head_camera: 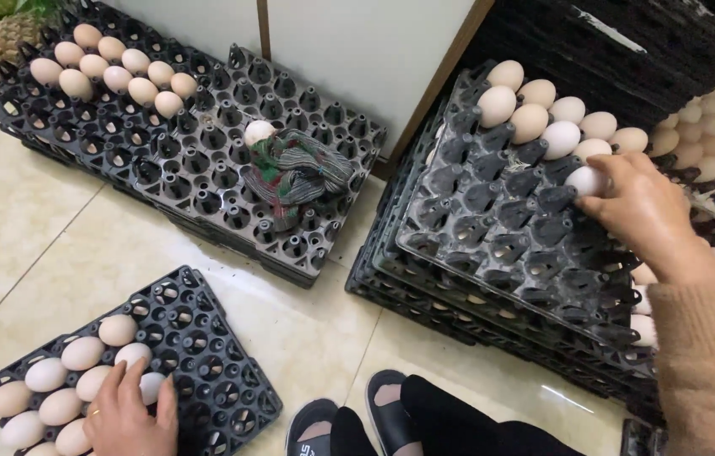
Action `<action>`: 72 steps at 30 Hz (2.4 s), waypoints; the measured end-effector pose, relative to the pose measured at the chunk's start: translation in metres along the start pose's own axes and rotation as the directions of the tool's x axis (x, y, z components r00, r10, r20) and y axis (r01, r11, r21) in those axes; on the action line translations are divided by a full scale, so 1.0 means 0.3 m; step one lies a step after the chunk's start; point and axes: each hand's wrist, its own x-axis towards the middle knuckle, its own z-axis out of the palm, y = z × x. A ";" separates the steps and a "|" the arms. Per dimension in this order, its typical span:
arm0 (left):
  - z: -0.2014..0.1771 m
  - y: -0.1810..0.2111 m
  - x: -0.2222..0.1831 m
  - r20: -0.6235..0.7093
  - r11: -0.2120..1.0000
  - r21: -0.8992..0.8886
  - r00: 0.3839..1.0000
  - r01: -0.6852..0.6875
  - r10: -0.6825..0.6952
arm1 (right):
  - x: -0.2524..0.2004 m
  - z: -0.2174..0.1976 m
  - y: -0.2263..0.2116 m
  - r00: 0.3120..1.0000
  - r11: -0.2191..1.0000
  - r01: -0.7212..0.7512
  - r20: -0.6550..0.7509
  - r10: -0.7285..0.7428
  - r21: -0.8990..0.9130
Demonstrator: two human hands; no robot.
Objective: The person is transferring eggs from a large stack of trays to a single tray on the floor, inspecting each egg before placement.
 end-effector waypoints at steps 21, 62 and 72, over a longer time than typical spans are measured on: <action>-0.302 0.732 0.201 0.065 0.588 -0.783 0.914 -0.202 0.400 | -0.377 0.009 -0.663 0.641 0.449 0.727 -0.280 -0.714 0.520; -0.078 0.001 -0.116 0.198 0.997 -0.054 0.979 0.053 -0.041 | -0.396 0.142 -0.645 0.692 0.504 0.509 0.017 -0.722 0.698; -0.004 -0.076 -0.189 0.065 0.996 0.075 0.997 -0.054 0.049 | -0.308 -0.061 -0.239 0.951 0.784 0.296 -0.244 -0.190 0.545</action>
